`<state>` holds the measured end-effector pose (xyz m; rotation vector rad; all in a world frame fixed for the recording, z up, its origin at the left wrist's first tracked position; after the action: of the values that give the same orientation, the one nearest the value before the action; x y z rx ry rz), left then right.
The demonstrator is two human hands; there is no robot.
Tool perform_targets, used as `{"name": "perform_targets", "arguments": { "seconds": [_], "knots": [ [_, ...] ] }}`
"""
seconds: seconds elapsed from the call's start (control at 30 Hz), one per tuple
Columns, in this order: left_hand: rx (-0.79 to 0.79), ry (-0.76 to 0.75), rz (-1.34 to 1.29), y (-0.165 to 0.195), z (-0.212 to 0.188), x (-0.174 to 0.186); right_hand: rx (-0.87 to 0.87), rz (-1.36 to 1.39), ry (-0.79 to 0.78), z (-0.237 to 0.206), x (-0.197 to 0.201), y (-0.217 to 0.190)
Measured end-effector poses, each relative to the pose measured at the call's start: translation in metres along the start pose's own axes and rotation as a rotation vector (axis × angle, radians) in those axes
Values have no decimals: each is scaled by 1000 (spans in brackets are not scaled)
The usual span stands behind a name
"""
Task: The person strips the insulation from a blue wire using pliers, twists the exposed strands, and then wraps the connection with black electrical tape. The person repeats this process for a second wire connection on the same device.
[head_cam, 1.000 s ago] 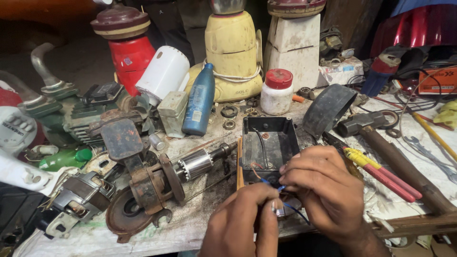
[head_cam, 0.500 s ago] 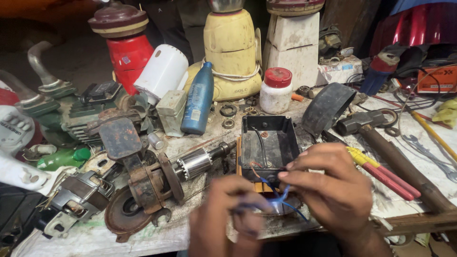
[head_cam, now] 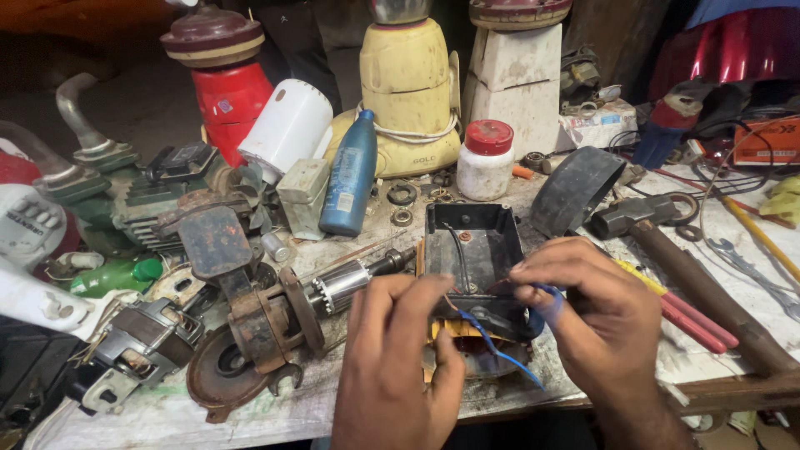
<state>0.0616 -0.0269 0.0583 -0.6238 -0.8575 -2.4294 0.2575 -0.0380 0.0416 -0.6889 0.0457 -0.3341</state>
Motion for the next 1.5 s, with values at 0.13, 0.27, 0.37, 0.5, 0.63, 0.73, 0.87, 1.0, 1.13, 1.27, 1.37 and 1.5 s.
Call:
{"name": "perform_targets", "arguments": {
  "seconds": [0.13, 0.27, 0.37, 0.5, 0.63, 0.73, 0.87, 1.0, 1.13, 1.27, 1.37, 1.5],
  "knots": [
    [-125, 105, 39, 4, 1, 4, -194, 184, 97, -4, 4, 16],
    [-63, 137, -46, -5, 0, 2, -400, 324, 239, -14, 10, 30],
    [51, 232, -155, -17, -4, 1, -412, 413, 274, -15, 11, 36],
    [502, 137, -822, -53, -10, -27, -384, 564, 262, -16, 10, 42],
    [531, 97, -1142, -63, -10, -43, -405, 594, 269, -19, 11, 50],
    [564, 106, -1231, -67, -11, -47, -406, 644, 287, -19, 10, 54],
    [505, 125, -1143, -61, -11, -41, -460, 614, 299, -19, 8, 54],
    [451, 90, -910, -48, -11, -33, -446, 490, 252, -15, 4, 42],
    [234, 137, -515, -32, -6, -16, -405, 306, 177, -12, 1, 29],
    [86, 185, -444, -22, -3, -7, -322, 368, 114, -13, -3, 22],
    [168, 134, -468, -27, -2, -11, -293, 414, 70, -15, -5, 22],
    [229, 97, -556, -34, -4, -17, -215, 437, 4, -15, -8, 21]
  ]
}}
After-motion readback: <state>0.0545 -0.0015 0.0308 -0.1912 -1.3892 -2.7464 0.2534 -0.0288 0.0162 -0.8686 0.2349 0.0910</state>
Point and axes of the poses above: each hand's wrist, its own z-axis towards the middle knuckle, its own x-axis out of the back of the hand, y = z × x, the point moved 6 cm from there along z, towards the middle knuckle, and after that the axes turned 11 degrees about z, right-handed, at the moved point
